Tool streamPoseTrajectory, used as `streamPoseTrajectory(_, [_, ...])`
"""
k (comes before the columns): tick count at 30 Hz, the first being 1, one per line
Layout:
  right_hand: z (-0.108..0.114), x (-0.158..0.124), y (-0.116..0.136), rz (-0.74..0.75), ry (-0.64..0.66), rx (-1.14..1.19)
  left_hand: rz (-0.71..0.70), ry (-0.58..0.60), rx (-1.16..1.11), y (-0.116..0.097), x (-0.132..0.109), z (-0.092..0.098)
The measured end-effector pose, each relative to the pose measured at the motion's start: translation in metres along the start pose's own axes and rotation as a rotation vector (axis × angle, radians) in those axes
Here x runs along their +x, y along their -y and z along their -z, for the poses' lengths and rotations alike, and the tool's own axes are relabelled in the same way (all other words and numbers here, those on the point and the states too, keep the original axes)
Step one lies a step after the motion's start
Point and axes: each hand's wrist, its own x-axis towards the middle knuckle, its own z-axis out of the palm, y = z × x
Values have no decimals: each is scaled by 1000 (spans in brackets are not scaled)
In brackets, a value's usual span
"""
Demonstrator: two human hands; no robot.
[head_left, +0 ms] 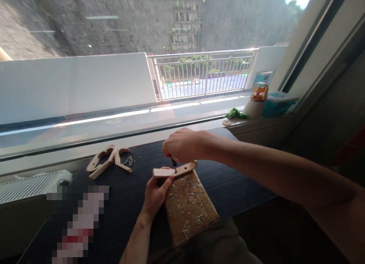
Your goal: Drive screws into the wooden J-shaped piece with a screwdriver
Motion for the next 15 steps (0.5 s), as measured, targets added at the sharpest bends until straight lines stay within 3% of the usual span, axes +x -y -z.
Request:
streamPoseTrajectory(8, [-10, 7, -7, 120, -93, 2, 12, 14, 33, 2, 1, 1])
streamPoseTrajectory(15, [-16, 8, -15, 53, -112, 6, 16, 24, 10, 2, 0, 1])
